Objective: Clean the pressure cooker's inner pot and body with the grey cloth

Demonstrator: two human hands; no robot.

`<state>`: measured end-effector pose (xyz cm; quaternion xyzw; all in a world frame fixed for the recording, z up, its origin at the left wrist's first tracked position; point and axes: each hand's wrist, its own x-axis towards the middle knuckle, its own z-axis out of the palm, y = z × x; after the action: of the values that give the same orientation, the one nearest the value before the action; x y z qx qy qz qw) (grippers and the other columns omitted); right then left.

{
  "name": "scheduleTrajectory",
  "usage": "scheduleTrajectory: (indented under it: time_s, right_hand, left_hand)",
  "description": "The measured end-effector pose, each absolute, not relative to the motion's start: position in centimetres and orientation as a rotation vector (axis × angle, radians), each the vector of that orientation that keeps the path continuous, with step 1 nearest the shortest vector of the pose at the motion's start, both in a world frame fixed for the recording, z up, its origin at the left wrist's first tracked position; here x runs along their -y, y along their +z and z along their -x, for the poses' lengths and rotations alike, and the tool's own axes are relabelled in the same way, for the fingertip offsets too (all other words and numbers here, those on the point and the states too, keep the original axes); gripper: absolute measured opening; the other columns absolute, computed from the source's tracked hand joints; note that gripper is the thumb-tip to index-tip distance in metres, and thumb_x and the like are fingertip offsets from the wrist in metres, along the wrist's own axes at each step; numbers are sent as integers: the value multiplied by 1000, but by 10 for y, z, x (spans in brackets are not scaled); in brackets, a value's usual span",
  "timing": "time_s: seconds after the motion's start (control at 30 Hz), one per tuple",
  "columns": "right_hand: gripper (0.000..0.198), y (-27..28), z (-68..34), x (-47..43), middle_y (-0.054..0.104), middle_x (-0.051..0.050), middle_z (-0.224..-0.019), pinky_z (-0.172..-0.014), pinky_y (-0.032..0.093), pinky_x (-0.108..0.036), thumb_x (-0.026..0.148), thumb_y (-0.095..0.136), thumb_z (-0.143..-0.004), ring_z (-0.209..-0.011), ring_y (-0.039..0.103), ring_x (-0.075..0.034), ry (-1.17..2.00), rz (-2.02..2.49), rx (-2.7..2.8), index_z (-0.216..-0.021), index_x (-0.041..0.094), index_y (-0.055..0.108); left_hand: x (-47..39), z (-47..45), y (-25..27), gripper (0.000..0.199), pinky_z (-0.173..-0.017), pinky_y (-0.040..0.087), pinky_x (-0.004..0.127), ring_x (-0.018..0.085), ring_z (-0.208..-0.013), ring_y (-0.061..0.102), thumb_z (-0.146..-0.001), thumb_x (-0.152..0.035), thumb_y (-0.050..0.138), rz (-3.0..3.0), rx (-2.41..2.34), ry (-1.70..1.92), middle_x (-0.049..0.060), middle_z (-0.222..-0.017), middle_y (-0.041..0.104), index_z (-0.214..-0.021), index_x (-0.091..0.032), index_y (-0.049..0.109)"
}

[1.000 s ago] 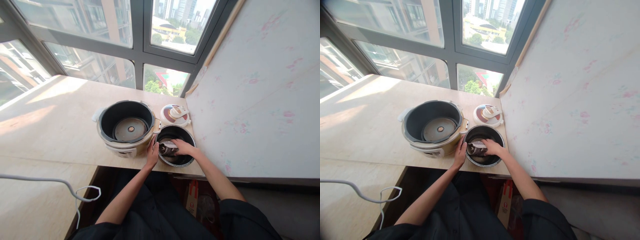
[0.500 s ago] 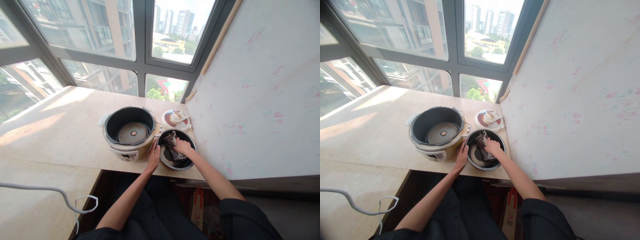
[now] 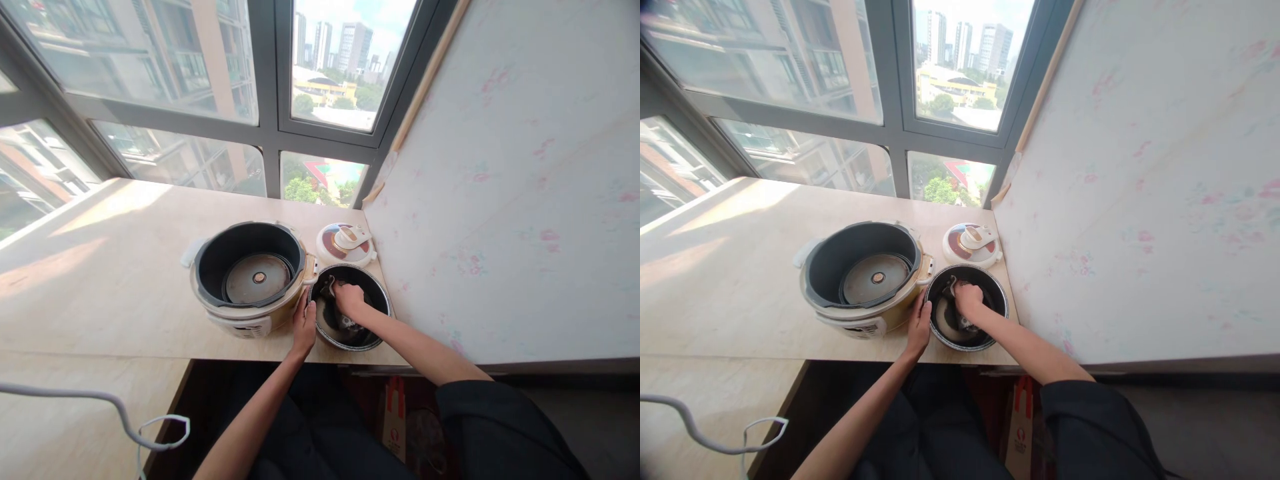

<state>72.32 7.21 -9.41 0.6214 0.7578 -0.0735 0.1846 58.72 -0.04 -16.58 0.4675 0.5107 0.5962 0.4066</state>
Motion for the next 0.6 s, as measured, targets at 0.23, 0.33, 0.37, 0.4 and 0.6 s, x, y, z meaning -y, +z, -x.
scheduleTrajectory:
  time_s: [0.23,0.33,0.37,0.4,0.6]
  right_hand:
    - [30,-90,-733,-83,71,-28,-106,-81,58,-48,8,61,-78,-102,70,-38,-319,-1654,-1909,-105,4,74]
    - [35,-90,-734,-79,70,-28,-110,-81,58,-52,7,66,-74,-104,69,-41,-354,-1587,-1869,-107,6,75]
    - [36,-90,-734,-77,70,-28,-110,-80,58,-53,7,67,-73,-104,69,-42,-365,-1565,-1860,-108,7,75]
    - [37,-90,-734,-75,70,-28,-111,-80,58,-54,8,69,-72,-105,68,-43,-377,-1541,-1855,-109,9,75]
    - [43,-86,-724,-66,68,-26,-117,-84,56,-55,16,70,-73,-109,67,-42,-424,-1405,-1883,-116,12,73]
  left_hand:
    - [1,-587,-164,53,-122,29,43,24,-144,41,-99,-49,45,-1190,-1293,1499,11,-150,50,-144,-22,53]
    - [2,-588,-164,53,-122,29,44,24,-144,41,-100,-48,44,-1199,-1292,1491,11,-150,50,-145,-21,52]
    - [2,-588,-164,53,-122,29,43,24,-144,40,-100,-48,44,-1203,-1290,1489,11,-150,49,-145,-21,51]
    - [2,-588,-164,53,-122,29,43,24,-144,40,-100,-47,43,-1207,-1289,1490,11,-151,49,-145,-21,51]
    - [2,-589,-165,53,-122,29,41,22,-145,39,-101,-46,41,-1225,-1282,1489,11,-152,48,-146,-20,49]
